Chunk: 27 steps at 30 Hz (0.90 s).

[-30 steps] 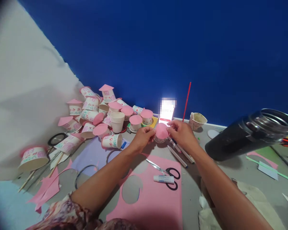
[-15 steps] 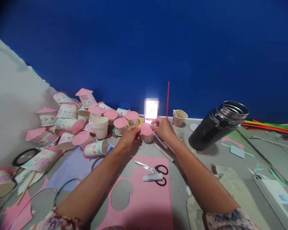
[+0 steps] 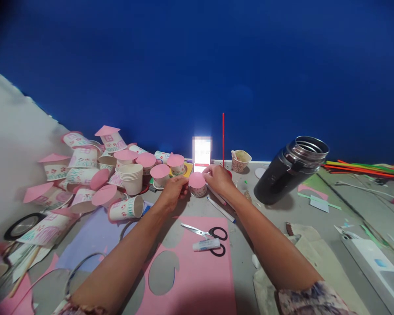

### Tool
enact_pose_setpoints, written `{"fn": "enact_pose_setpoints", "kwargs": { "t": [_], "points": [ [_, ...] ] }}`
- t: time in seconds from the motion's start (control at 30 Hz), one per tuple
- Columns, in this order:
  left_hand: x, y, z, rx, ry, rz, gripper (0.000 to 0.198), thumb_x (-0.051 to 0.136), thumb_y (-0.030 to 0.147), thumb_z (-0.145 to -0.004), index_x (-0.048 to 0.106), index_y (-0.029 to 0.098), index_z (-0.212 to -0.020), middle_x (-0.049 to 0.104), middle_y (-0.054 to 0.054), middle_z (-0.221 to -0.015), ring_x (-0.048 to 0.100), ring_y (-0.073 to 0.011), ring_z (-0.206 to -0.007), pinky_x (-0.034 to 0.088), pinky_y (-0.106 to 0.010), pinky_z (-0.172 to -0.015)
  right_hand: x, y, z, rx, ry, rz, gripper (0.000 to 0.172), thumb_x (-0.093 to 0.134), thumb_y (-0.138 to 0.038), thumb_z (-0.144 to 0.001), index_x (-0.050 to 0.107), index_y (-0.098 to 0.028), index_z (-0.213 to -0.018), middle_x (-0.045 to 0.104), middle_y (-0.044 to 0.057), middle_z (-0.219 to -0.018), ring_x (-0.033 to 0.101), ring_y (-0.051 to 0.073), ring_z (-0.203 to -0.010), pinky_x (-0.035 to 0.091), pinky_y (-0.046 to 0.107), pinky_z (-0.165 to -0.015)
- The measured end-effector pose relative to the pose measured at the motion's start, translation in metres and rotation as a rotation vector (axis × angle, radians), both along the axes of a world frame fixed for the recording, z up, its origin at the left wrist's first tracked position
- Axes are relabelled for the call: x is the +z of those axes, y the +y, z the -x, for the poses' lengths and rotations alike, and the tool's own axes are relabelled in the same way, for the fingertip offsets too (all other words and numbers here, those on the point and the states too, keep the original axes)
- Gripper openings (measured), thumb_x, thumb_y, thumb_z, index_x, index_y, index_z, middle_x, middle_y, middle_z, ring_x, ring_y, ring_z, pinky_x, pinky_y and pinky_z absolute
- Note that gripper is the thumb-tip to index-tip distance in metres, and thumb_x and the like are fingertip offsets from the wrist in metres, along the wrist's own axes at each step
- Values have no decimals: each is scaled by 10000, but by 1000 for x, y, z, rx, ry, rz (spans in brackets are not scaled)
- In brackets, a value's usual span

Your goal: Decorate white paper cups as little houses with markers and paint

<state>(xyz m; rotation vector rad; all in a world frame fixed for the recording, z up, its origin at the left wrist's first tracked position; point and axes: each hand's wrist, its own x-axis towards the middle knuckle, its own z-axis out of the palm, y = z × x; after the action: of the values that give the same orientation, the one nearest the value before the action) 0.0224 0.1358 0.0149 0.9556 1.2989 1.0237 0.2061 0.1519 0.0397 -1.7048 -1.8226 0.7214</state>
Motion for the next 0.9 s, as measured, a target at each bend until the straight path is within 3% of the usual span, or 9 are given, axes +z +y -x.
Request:
{"fn": "enact_pose_setpoints", "kwargs": {
  "t": [0.7, 0.9],
  "points": [
    [-1, 2, 1, 11, -46, 4, 268, 719, 347, -671, 498, 199, -638, 497, 55, -580, 406, -50, -451, 233, -172, -411, -5, -1, 5, -32, 27, 17, 198, 610, -176, -877, 793, -203, -950, 783, 33, -875, 685, 187, -791, 439, 270, -680],
    [-2, 1, 2, 18, 35, -50, 246, 685, 336, -735, 498, 207, -640, 494, 35, -606, 423, -90, -508, 271, -208, -456, -5, -2, 6, -35, 38, 29, 198, 609, -184, -885, 793, -193, -959, 787, 37, -873, 683, 181, -777, 431, 267, -663]
  ]
}}
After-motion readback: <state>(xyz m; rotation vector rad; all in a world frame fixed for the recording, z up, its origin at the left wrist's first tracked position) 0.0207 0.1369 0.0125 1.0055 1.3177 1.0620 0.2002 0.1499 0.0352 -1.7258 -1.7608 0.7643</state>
